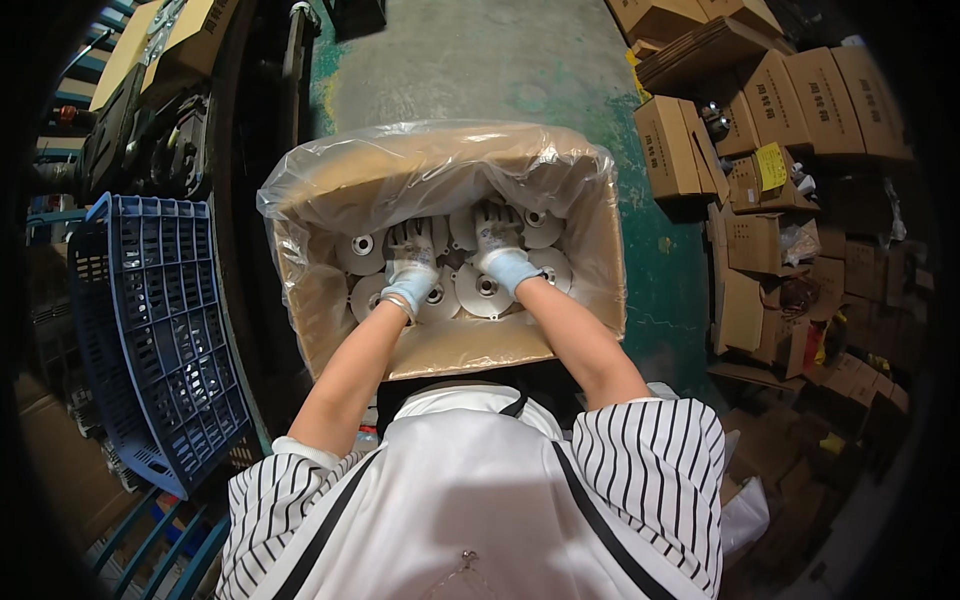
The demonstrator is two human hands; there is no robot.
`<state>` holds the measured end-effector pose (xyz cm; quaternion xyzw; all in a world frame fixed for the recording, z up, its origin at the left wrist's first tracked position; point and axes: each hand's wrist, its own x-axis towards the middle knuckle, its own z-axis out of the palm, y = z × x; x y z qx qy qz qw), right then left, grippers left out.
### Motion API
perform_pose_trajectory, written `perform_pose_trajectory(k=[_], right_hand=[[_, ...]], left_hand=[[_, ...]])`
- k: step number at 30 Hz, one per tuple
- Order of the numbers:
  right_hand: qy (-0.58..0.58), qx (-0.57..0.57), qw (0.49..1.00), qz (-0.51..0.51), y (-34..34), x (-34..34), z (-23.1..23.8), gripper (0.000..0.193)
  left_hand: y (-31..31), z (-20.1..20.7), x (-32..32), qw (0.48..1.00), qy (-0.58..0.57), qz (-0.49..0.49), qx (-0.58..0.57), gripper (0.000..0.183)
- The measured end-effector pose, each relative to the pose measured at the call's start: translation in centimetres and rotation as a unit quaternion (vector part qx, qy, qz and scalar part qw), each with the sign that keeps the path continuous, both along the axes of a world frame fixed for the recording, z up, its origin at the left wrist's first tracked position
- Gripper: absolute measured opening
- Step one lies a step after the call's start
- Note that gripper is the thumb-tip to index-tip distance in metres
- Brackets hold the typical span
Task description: The person transfers metal parts by hand from a blue plastic crate into a cardboard shipping box lined with plastic.
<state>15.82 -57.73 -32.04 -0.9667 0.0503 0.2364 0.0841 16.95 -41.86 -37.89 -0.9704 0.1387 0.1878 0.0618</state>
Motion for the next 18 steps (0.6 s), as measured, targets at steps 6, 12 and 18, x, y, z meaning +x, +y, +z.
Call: perform_pose_trajectory(k=[6,12,18], right_hand=[[-0.034,-0.015,0.999,0.030,0.7,-0.1,-0.4,0.099],[0.133,-0.035,0.990,-0.039,-2.9,0.0,4.6,0.106],[0.147,-0.044,0.983,-0.102,-7.4,-1.5,1.9,0.106]], left_hand=[[0.7,2.6,-0.2,0.994,0.022,-0.020,-0.102,0.095],[-0.8,7.3,0.0,0.989,0.028,-0.055,-0.133,0.095],[-5.9,6.9,0.0,0.972,0.071,-0.126,-0.183,0.095]])
